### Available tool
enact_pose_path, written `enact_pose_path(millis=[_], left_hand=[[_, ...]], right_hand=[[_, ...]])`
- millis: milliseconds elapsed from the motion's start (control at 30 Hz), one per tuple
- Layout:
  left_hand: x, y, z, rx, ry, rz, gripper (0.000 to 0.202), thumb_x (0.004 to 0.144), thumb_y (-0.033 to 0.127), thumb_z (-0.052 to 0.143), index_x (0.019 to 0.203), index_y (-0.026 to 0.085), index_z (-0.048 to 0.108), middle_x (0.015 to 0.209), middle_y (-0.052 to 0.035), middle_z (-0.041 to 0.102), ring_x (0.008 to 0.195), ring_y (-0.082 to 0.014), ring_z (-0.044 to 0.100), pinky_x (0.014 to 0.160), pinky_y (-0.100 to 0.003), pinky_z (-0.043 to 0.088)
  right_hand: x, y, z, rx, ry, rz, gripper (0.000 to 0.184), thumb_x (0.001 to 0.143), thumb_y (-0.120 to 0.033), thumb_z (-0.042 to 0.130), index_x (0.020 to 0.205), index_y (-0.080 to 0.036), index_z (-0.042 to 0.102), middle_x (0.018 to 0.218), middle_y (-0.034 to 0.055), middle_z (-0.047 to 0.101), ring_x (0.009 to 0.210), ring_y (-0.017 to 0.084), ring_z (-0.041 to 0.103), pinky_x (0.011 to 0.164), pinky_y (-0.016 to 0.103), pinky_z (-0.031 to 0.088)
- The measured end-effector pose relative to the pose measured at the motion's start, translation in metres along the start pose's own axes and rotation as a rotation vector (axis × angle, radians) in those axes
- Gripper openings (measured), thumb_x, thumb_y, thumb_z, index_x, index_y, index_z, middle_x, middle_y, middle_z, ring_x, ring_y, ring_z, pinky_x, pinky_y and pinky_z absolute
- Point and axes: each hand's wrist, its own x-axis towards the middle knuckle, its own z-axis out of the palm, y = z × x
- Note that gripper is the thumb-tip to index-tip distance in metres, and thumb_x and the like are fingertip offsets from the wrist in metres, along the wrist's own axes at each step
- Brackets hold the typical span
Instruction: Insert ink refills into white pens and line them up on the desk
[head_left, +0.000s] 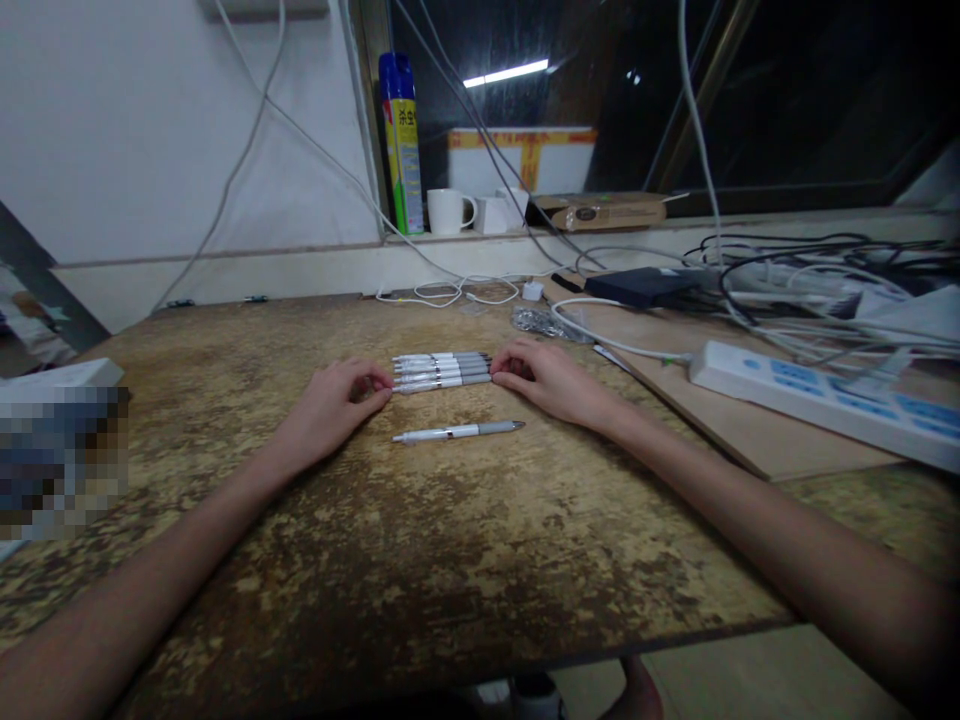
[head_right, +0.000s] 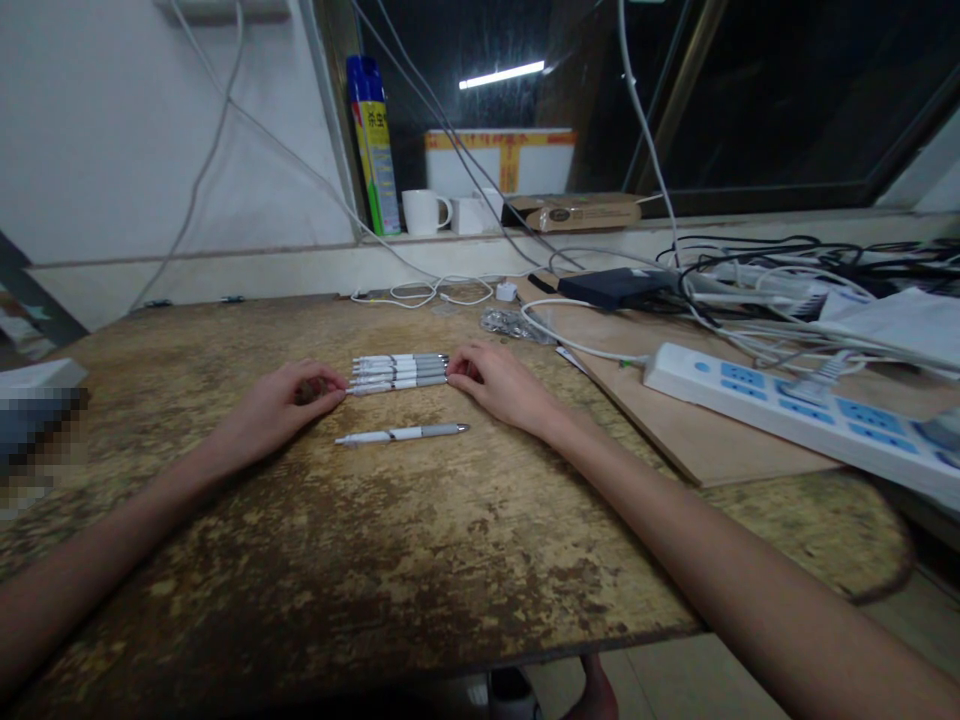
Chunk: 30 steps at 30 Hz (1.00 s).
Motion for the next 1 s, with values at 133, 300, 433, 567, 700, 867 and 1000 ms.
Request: enact_pose_path(millis=[133, 300, 433, 567, 700, 867, 1000], left_hand=[[0.000, 0.003, -0.001, -0.049, 0.065, 0.021, 0.024, 0.096, 0.040, 0.059, 0.099, 0.018, 0.071, 0.102, -0.0062, 0.064, 0.083, -0.0200, 0.061, 0.076, -0.033, 0.049], [0.000, 0.004, -0.001, -0.096, 0.120, 0.007, 0.022, 0.099, 0.039, 0.055, 0.101, 0.019, 0.066, 0.099, -0.0048, 0.064, 0.081, -0.0195, 0.059, 0.077, -0.033, 0.047], [0.000, 0.004, -0.001, -0.167, 0.090, -0.027, 0.026, 0.102, 0.043, 0.051, 0.100, 0.021, 0.064, 0.094, -0.0032, 0.066, 0.085, -0.0214, 0.061, 0.078, -0.034, 0.046], [0.001, 0.011, 0.002, -0.285, 0.076, -0.067, 0.026, 0.102, 0.046, 0.050, 0.101, 0.022, 0.061, 0.090, -0.0018, 0.067, 0.079, -0.0193, 0.059, 0.073, -0.032, 0.044], [0.006, 0.022, 0.002, -0.436, 0.068, -0.054, 0.036, 0.096, 0.041, 0.063, 0.124, 0.023, 0.053, 0.099, -0.0034, 0.069, 0.075, -0.0164, 0.060, 0.064, -0.028, 0.044], [0.024, 0.038, -0.004, -0.205, 0.000, 0.147, 0.021, 0.096, 0.035, 0.062, 0.111, 0.020, 0.064, 0.110, -0.0065, 0.068, 0.089, -0.0193, 0.063, 0.073, -0.030, 0.049], [0.036, 0.051, -0.005, -0.048, 0.018, 0.229, 0.020, 0.100, 0.036, 0.056, 0.106, 0.020, 0.067, 0.106, -0.0058, 0.071, 0.090, -0.0202, 0.063, 0.080, -0.032, 0.049]], right_hand=[[0.002, -0.001, 0.002, 0.112, 0.006, 0.053, 0.013, 0.098, -0.025, 0.059, 0.098, -0.016, 0.068, 0.091, 0.0065, 0.070, 0.080, 0.019, 0.061, 0.075, 0.031, 0.045], [0.004, -0.005, 0.005, 0.380, 0.000, 0.121, 0.016, 0.096, -0.026, 0.060, 0.106, -0.016, 0.066, 0.093, 0.0062, 0.071, 0.083, 0.018, 0.064, 0.076, 0.031, 0.049], [0.003, -0.012, 0.002, 0.283, 0.006, 0.079, 0.019, 0.093, -0.028, 0.065, 0.107, -0.016, 0.069, 0.086, 0.0034, 0.069, 0.075, 0.017, 0.060, 0.068, 0.029, 0.045], [0.003, -0.018, -0.005, 0.147, 0.040, 0.016, 0.018, 0.099, -0.029, 0.059, 0.102, -0.016, 0.072, 0.088, 0.0049, 0.072, 0.076, 0.017, 0.059, 0.070, 0.029, 0.041], [0.005, -0.021, -0.009, 0.144, 0.010, 0.021, 0.025, 0.101, -0.032, 0.054, 0.099, -0.017, 0.073, 0.089, 0.0063, 0.074, 0.077, 0.018, 0.059, 0.069, 0.029, 0.040], [0.005, -0.025, -0.014, 0.168, -0.063, 0.032, 0.028, 0.103, -0.035, 0.050, 0.094, -0.018, 0.071, 0.083, 0.0039, 0.070, 0.074, 0.018, 0.058, 0.066, 0.029, 0.039], [0.002, -0.025, -0.014, 0.181, -0.074, 0.049, 0.028, 0.103, -0.039, 0.047, 0.098, -0.019, 0.067, 0.083, 0.0032, 0.068, 0.073, 0.018, 0.057, 0.065, 0.029, 0.040]])
